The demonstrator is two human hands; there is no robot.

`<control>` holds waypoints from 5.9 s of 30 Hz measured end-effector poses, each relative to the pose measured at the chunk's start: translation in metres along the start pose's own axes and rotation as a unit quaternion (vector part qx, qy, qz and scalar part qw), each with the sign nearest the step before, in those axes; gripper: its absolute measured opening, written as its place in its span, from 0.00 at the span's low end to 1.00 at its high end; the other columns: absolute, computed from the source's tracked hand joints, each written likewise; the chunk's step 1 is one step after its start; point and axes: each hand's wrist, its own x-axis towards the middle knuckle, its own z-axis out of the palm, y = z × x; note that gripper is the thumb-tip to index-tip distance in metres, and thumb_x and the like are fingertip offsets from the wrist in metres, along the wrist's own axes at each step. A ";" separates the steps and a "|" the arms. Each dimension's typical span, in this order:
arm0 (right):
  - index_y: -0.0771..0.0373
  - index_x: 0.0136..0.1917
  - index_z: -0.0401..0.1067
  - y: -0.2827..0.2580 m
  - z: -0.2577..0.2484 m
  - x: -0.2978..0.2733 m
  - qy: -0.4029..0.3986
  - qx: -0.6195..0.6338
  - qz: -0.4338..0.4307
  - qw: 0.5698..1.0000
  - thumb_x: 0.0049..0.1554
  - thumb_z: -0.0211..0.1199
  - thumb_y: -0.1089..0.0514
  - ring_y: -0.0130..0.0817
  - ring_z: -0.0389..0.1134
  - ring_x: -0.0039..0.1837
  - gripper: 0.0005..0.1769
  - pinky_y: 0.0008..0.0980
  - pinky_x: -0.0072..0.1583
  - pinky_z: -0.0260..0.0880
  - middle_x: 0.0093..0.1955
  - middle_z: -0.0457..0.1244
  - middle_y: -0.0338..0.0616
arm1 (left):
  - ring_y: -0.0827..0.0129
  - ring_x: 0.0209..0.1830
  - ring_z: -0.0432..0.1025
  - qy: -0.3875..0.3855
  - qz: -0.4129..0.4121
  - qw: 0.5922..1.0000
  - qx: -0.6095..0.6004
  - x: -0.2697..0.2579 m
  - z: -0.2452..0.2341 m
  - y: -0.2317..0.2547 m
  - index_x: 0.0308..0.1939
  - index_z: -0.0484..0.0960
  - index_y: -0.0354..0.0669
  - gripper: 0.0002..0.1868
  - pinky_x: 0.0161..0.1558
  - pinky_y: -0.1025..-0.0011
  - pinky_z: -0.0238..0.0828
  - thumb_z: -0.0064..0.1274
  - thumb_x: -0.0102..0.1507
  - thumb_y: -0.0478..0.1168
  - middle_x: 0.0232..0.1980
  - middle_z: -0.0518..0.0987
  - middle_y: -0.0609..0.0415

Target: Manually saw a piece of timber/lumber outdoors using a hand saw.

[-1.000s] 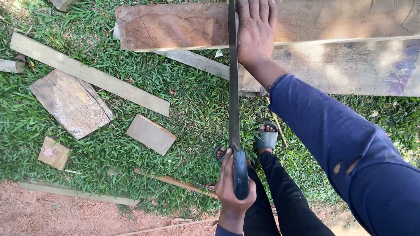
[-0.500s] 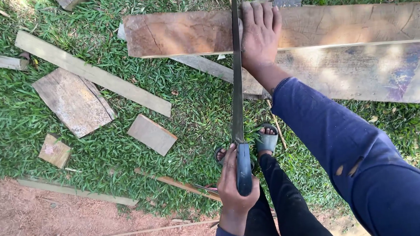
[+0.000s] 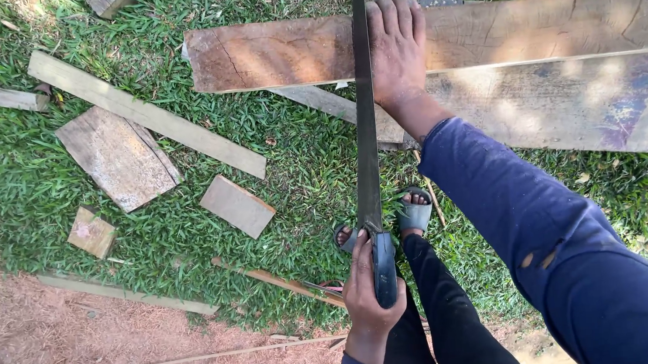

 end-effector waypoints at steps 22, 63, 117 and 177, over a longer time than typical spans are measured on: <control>0.64 0.72 0.62 -0.005 -0.010 0.000 0.036 0.037 0.003 0.999 0.70 0.51 0.48 0.54 0.53 0.77 0.23 0.55 0.79 0.40 0.71 0.58 0.54 | 0.40 0.68 0.74 0.032 -0.008 0.999 -0.016 -0.017 0.011 -0.015 0.66 0.71 0.24 0.36 0.66 0.55 0.74 0.55 0.52 0.32 0.68 0.75 0.31; 0.68 0.76 0.60 0.082 -0.042 0.023 -0.172 0.099 -0.155 0.968 0.38 0.65 0.12 0.61 0.53 0.70 0.72 0.60 0.68 0.43 0.66 0.58 0.63 | 0.42 0.68 0.75 0.037 -0.148 0.988 -0.030 -0.038 -0.031 0.070 0.65 0.71 0.25 0.36 0.64 0.57 0.74 0.50 0.49 0.27 0.66 0.77 0.33; 0.48 0.81 0.55 0.053 -0.077 0.027 -0.399 -0.014 -0.005 0.917 0.25 0.69 0.12 0.61 0.55 0.76 0.78 0.62 0.73 0.52 0.75 0.57 0.57 | 0.46 0.59 0.78 0.090 -0.065 0.994 -0.010 0.072 0.000 0.064 0.63 0.75 0.31 0.33 0.61 0.58 0.74 0.56 0.52 0.32 0.59 0.81 0.37; 0.52 0.85 0.54 0.019 -0.060 -0.092 -0.114 -0.073 -0.039 0.990 0.45 0.75 0.33 0.61 0.50 0.78 0.62 0.68 0.77 0.41 0.75 0.53 0.60 | 0.43 0.67 0.73 0.019 -0.061 0.997 -0.036 0.018 0.009 -0.016 0.68 0.70 0.34 0.38 0.67 0.57 0.71 0.56 0.52 0.34 0.66 0.75 0.35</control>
